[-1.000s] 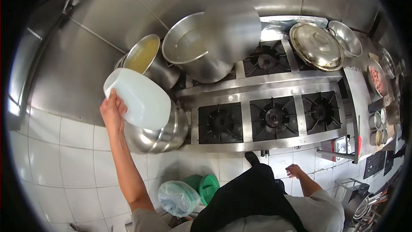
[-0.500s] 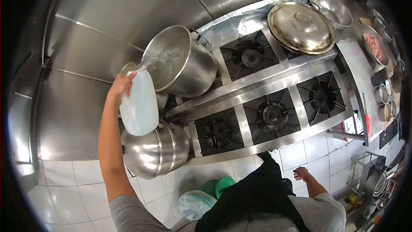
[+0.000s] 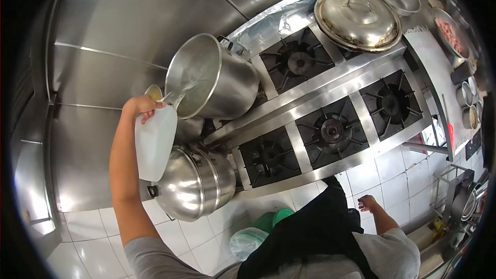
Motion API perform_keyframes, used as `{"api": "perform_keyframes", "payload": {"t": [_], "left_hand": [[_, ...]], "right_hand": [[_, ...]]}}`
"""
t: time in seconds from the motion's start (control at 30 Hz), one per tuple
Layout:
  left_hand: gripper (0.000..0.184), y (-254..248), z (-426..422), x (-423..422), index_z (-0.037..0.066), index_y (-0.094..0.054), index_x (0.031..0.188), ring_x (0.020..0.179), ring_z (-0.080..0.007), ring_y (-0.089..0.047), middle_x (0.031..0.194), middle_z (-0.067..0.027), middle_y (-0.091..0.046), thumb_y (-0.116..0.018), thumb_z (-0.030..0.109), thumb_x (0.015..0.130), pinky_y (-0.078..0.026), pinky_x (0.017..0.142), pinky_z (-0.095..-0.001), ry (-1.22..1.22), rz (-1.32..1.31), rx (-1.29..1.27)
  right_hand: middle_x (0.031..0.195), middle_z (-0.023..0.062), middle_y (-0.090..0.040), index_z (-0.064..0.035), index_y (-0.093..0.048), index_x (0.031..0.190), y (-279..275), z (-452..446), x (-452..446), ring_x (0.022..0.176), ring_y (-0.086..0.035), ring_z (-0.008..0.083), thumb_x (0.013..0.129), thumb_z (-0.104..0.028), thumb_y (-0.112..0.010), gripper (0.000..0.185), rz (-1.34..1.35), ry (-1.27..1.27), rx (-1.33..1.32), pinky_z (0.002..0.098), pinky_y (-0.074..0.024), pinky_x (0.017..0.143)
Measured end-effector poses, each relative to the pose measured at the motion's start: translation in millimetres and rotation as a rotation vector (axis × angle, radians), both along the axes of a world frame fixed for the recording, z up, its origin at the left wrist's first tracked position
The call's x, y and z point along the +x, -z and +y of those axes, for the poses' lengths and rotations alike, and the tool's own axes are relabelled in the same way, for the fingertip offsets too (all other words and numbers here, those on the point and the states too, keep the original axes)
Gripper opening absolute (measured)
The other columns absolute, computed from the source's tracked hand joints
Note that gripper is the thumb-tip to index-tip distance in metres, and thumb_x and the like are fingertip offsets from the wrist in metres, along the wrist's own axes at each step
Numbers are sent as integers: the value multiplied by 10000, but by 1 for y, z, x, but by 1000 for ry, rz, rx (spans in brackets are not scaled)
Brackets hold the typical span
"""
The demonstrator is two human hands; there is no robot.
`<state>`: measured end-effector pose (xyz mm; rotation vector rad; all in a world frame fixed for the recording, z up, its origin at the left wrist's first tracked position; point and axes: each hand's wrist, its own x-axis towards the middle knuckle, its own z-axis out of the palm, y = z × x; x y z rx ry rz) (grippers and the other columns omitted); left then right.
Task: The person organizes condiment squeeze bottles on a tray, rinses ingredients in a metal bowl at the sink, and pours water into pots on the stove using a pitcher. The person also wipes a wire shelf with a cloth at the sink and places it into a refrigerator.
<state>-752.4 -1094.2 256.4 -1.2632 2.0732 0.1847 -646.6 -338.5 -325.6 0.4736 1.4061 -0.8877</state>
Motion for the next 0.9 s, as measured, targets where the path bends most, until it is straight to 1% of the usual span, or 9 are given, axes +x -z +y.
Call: {"api": "perform_keyframes", "payload": {"t": [0.1,0.2,0.33,0.53,0.6,0.73,0.8,0.87,0.9], "left_hand": [[588,-2,-10,-7,-48,-514,605,339,-246,-484,502,-110,-486,-665,493,778,-409,389,-401,39,-85,-38],[529,-6,-4,-16,-37,-528,600,361,-229,-475,508,-131,-489,-692,435,774,-386,311,-383,88,-163,-84],[518,-12,19,-33,-17,-519,589,364,-229,-462,505,-118,-490,-705,434,764,-390,350,-388,76,-276,-185],[528,-24,17,-39,26,-480,542,377,-187,-390,491,-75,-447,-714,449,753,-315,375,-352,120,-316,-280],[493,-30,16,-38,16,-529,556,462,-205,-475,530,-89,-514,-708,434,745,-391,476,-355,229,-393,-356],[494,-37,0,-36,20,-556,575,449,-189,-472,529,-91,-523,-728,458,725,-394,458,-369,238,-445,-491],[425,-45,1,-28,18,-671,755,643,-228,-628,729,-126,-658,-750,430,693,-498,606,-376,473,-383,-603],[380,-56,45,-22,120,-696,985,1018,-241,-615,1041,-58,-665,-730,381,710,-506,815,-376,575,-371,-798],[351,-59,53,-20,119,-692,994,1015,-248,-617,1043,-59,-665,-720,341,723,-507,818,-381,592,-355,-816]], "right_hand": [[798,83,-616,-35,-584,984,-6,-4,0,637,-621,200,848,-199,-576,213,36,23,-10,342,-540,517],[789,85,-616,-30,-583,953,-26,-12,-3,641,-624,202,847,-200,-573,200,46,70,76,343,-544,521],[867,119,-615,-26,-548,1026,-21,-5,3,694,-636,258,821,-219,-627,292,46,76,80,396,-551,561],[797,99,-616,-11,-581,1001,-20,0,25,638,-626,223,819,-225,-613,283,71,136,79,357,-547,530],[798,106,-615,2,-579,999,-18,1,32,632,-625,227,817,-217,-620,288,83,154,80,359,-542,519],[797,117,-611,11,-575,996,-16,3,36,638,-626,237,826,-201,-609,274,110,142,62,362,-537,517],[800,116,-612,6,-576,985,-15,2,31,643,-627,240,834,-190,-597,248,73,117,80,365,-537,522],[832,113,-615,-7,-569,992,-7,2,27,670,-626,258,850,-178,-579,222,38,76,90,378,-540,545],[835,116,-615,-8,-567,995,-2,3,27,675,-627,264,851,-178,-579,224,54,66,83,381,-542,545]]}}
